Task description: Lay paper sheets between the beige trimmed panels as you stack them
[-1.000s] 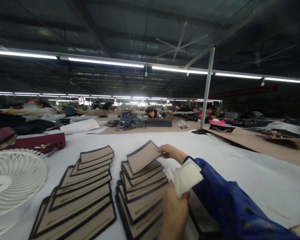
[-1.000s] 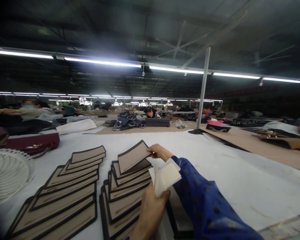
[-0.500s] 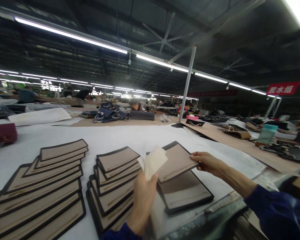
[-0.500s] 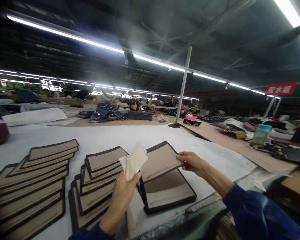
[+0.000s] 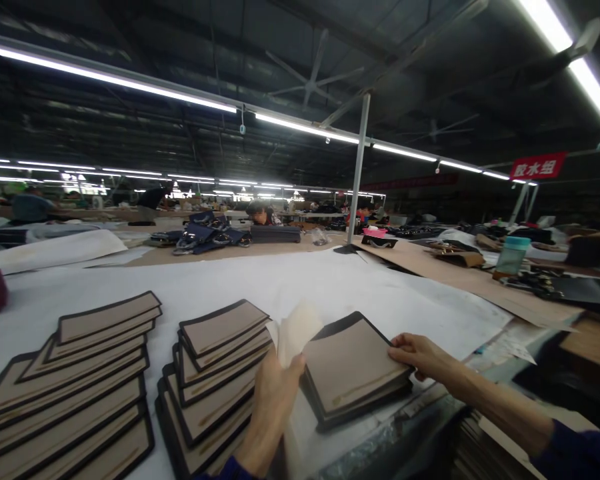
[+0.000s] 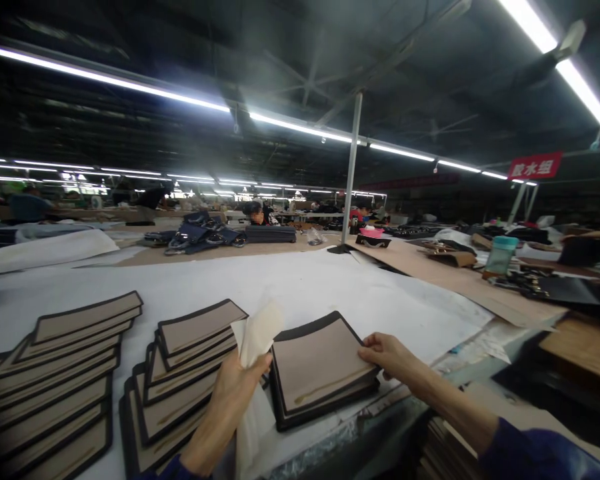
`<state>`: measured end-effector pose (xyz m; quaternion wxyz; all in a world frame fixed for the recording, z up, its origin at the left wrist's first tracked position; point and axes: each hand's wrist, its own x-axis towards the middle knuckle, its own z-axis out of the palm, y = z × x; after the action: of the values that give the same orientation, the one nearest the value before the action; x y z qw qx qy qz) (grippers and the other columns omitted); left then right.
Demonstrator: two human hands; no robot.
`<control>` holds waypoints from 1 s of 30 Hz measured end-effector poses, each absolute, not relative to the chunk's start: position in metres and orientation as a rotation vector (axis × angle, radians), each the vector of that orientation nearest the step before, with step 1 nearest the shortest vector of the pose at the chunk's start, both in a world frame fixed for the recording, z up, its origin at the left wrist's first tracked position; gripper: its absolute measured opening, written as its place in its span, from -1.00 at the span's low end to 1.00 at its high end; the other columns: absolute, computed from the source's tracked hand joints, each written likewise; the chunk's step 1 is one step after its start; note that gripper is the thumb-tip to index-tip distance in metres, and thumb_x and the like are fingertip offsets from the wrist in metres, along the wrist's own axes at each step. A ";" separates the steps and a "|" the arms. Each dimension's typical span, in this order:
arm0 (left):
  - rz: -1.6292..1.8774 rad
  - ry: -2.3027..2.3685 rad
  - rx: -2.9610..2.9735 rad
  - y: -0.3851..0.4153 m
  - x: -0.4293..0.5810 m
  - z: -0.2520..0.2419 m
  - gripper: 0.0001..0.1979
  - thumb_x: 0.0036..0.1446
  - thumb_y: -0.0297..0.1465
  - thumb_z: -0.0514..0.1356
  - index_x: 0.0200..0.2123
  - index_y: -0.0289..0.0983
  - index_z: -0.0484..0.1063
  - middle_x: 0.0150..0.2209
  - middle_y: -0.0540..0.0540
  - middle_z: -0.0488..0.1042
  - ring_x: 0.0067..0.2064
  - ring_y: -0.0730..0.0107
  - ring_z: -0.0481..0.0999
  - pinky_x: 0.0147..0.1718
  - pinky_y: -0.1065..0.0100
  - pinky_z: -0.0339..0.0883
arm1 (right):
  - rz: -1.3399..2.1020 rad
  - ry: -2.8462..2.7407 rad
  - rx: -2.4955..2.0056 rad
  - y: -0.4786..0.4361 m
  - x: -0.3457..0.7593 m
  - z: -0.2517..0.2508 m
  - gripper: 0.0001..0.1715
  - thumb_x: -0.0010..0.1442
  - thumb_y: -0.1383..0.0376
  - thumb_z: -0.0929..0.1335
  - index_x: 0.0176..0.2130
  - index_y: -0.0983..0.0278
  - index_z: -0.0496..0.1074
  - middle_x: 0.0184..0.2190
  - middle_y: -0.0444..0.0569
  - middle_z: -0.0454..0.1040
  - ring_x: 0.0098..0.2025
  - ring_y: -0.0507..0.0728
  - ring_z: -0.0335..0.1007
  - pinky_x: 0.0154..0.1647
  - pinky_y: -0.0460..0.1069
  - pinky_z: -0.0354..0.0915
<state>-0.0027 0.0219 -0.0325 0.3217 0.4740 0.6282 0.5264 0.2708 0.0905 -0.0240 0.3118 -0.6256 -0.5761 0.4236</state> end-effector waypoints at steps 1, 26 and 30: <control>1.398 1.602 1.232 0.021 -0.003 -0.032 -0.76 -0.05 -0.28 0.15 -0.37 -0.34 0.41 -0.53 -0.05 0.45 -0.44 0.28 0.43 -0.41 0.32 0.22 | 1.062 -1.607 -1.659 0.090 0.272 -0.023 -0.73 -0.13 0.21 0.43 -0.43 0.27 0.31 -0.62 -0.19 0.27 -0.61 -0.03 0.11 -0.68 -0.14 0.01; 1.787 0.824 0.515 0.032 -0.008 -0.029 -0.65 -0.38 -0.31 0.44 -0.51 -0.36 0.42 -0.65 0.04 0.37 -0.61 0.54 0.38 -0.63 0.51 0.24 | 1.489 -2.294 -1.117 0.025 0.158 0.032 -0.45 0.08 -0.08 0.31 -0.23 0.35 0.41 -0.32 -0.04 0.43 -0.64 -0.11 0.26 -0.68 -0.20 0.06; 1.812 0.785 0.454 0.034 -0.011 -0.031 -0.69 -0.34 -0.31 0.42 -0.56 -0.34 0.40 -0.69 0.08 0.31 -0.65 0.57 0.34 -0.66 0.53 0.22 | 1.593 -2.162 -1.153 0.012 0.156 0.013 -0.55 -0.08 0.12 0.46 -0.24 0.31 0.39 -0.45 -0.15 0.38 -0.63 -0.09 0.24 -0.65 -0.19 0.14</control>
<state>-0.0114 0.0340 -0.0311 0.5294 0.1902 0.3287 0.7586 0.1563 0.0122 0.0133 0.1094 -0.3921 -0.7353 0.5419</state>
